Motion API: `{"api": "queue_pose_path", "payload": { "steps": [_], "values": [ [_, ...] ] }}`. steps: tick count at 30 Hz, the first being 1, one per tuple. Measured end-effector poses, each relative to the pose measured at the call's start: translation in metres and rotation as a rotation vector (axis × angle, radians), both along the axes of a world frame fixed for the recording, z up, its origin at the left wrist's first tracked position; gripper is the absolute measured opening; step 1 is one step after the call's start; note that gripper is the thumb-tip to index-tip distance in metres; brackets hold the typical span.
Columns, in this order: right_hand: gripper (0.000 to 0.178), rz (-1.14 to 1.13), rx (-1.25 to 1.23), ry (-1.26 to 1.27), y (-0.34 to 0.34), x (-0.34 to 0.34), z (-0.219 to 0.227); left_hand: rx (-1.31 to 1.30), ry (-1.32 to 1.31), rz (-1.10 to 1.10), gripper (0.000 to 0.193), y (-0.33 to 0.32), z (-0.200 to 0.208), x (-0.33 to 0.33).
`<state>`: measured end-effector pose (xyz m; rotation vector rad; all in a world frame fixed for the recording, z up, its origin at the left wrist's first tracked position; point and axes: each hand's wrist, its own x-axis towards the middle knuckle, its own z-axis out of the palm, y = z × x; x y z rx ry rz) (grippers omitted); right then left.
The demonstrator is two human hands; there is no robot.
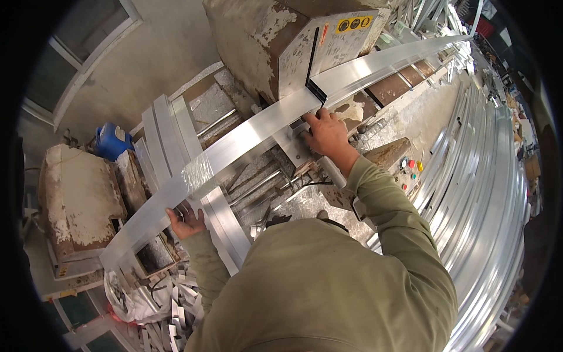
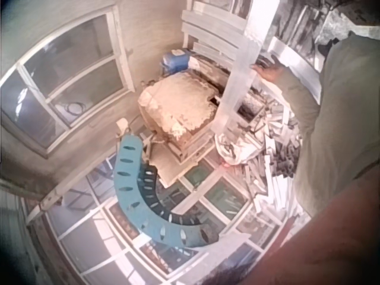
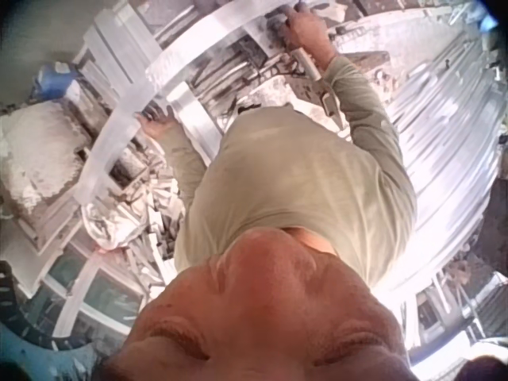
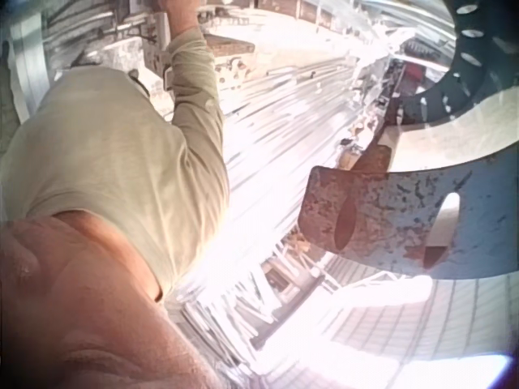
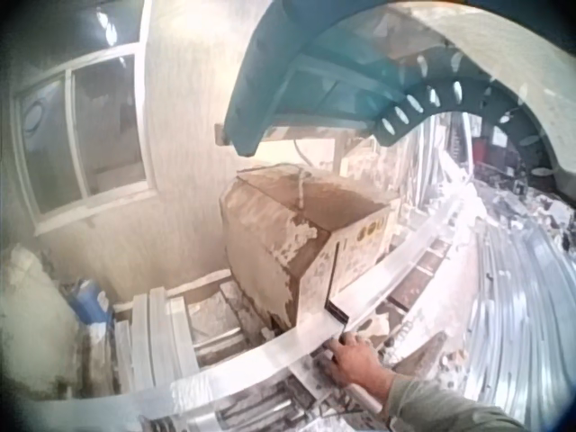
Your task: The person repeatedly loads long silver metal profiles into a cutting machine, measures them with a tape measure, operates the machine to cut, and stacks the cut pieces. The process is repeated multiple times in a cluttered workshop.
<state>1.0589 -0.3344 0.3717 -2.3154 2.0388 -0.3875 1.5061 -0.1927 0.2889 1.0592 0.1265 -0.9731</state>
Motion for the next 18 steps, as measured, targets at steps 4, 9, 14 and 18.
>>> {"api": "queue_pose_path", "payload": {
  "steps": [4,9,14,18],
  "values": [
    [0.045,-0.028,-0.008,0.04,-0.012,-0.006,-0.027,-0.004,0.005,0.012,0.095,-0.001,0.001,-0.002],
    [0.033,0.102,-0.253,-0.278,0.005,-0.029,0.007,0.015,0.065,0.024,0.065,-0.001,-0.009,0.008],
    [0.028,0.007,-0.66,-0.572,-0.037,-0.058,0.1,0.023,0.108,0.043,0.094,-0.001,-0.005,0.003],
    [0.029,-0.127,-1.007,-0.565,-0.137,-0.078,0.164,-0.002,0.059,-0.015,0.086,-0.008,0.008,-0.005]
  ]
}}
